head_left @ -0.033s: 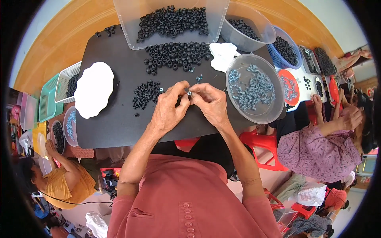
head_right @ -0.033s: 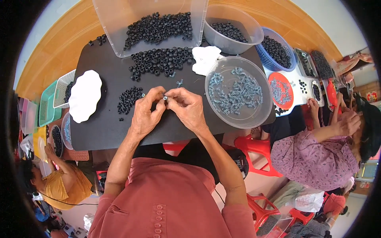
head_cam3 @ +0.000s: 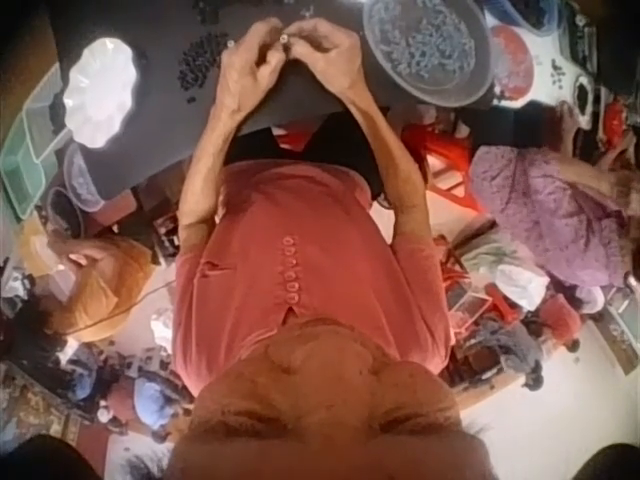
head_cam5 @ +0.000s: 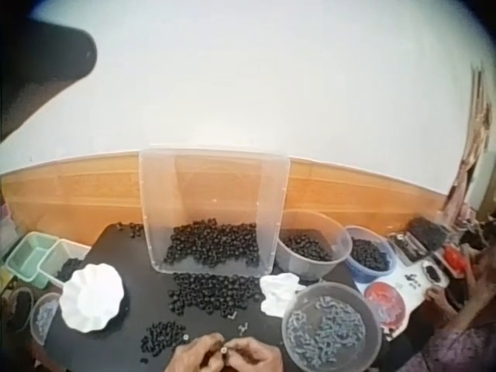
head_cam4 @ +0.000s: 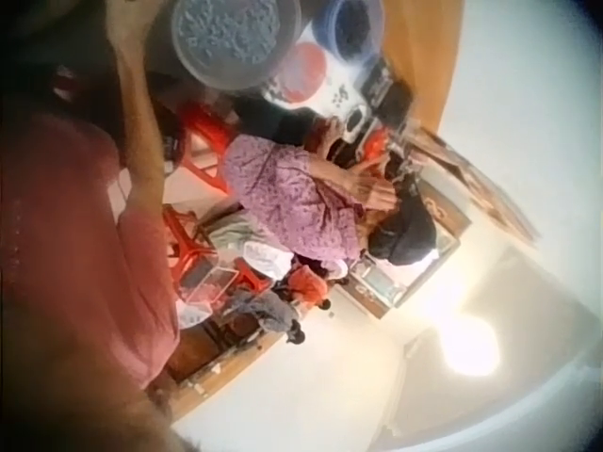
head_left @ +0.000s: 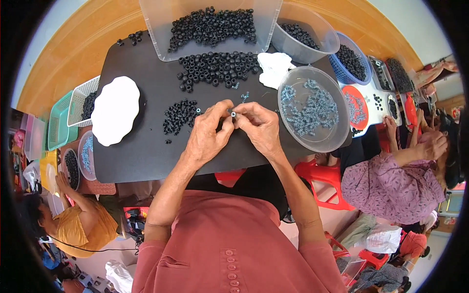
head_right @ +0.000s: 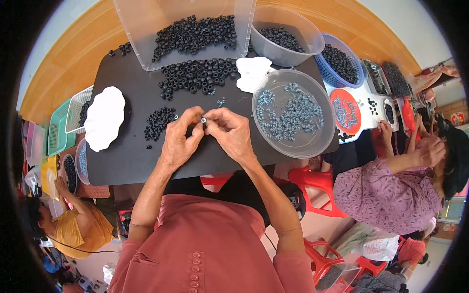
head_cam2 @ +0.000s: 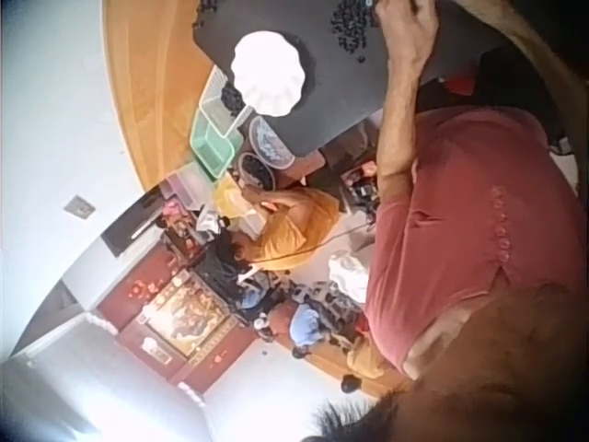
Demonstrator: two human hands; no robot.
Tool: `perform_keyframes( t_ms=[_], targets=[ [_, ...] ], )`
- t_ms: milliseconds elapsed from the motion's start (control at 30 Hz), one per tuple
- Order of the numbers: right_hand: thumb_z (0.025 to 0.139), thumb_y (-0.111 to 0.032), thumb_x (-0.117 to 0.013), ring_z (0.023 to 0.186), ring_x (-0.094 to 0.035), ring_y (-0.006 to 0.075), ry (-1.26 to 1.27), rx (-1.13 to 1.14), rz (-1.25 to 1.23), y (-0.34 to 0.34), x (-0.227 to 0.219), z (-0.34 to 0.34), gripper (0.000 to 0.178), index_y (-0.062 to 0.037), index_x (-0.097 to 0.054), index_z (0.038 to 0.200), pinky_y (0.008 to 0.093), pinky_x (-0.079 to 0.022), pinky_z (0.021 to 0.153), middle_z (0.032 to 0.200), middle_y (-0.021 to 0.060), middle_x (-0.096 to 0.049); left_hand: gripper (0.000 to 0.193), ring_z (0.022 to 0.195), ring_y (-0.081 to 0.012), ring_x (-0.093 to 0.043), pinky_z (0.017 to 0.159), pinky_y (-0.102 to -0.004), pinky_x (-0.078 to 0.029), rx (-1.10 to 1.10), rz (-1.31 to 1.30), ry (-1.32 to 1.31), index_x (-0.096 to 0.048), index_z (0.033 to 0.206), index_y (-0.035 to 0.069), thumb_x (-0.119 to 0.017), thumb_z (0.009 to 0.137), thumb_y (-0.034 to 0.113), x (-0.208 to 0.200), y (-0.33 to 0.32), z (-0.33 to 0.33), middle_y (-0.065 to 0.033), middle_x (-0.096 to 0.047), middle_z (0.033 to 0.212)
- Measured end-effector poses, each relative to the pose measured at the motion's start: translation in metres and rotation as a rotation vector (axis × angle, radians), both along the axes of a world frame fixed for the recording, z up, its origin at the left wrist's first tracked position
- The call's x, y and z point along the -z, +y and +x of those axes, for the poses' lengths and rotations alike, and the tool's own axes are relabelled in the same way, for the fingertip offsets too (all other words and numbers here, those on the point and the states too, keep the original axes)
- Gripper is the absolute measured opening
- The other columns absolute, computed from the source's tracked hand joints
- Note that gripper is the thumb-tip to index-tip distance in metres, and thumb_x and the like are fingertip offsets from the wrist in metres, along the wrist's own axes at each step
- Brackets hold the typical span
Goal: The person assembles small components by picking inserts and black rubber pieces from the table and pressing the inserts into the rubber pieces by hand.
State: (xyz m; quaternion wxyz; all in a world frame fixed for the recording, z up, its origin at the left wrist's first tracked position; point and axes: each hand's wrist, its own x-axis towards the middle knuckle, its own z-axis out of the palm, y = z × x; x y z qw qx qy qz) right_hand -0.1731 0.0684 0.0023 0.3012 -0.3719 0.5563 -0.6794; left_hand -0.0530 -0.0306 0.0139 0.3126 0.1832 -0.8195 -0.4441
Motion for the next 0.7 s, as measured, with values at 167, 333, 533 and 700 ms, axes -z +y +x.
perform_keyframes(
  t_ms=[167,333,533,700],
  targets=[
    [0.088,0.002,-0.061,0.074,-0.061,0.0059,0.012,0.003,0.000,0.001,0.001,-0.002,0.008,0.0017,-0.064,0.095,0.0200,-0.050,0.066,0.084,0.0017,-0.065,0.025,0.076,-0.0190,-0.065,0.069,-0.0295,-0.051,0.009,-0.118,0.043,-0.057,0.107,0.000,-0.060,0.083,-0.003,-0.004,0.001,0.000,-0.0122,-0.064,0.084],
    [0.087,0.003,-0.061,0.073,-0.062,0.0076,0.058,0.031,0.040,0.002,-0.003,-0.002,0.008,0.0021,-0.063,0.094,0.0209,-0.050,0.064,0.084,0.0023,-0.064,0.019,0.074,-0.0175,-0.065,0.068,-0.0285,-0.050,0.013,-0.032,0.051,-0.057,0.106,-0.001,-0.058,0.086,-0.002,-0.003,-0.001,0.001,-0.0108,-0.065,0.083],
    [0.084,0.007,-0.063,0.078,-0.061,0.0076,0.114,0.101,-0.182,-0.003,0.005,0.001,0.014,0.0021,-0.063,0.097,0.0205,-0.049,0.067,0.094,0.0055,-0.064,0.014,0.069,-0.0139,-0.062,0.064,-0.0266,-0.048,0.026,0.085,0.061,-0.057,0.103,0.000,-0.054,0.090,-0.001,-0.006,0.000,0.000,-0.0083,-0.064,0.078],
    [0.083,0.006,-0.064,0.076,-0.061,0.0077,0.177,0.089,-0.113,-0.001,0.007,-0.003,0.014,0.0016,-0.065,0.096,0.0214,-0.049,0.066,0.090,0.0050,-0.065,0.012,0.067,-0.0141,-0.060,0.061,-0.0276,-0.046,0.039,0.071,0.048,-0.057,0.103,0.000,-0.054,0.091,0.000,-0.007,0.000,0.001,-0.0086,-0.061,0.076]
  ],
)
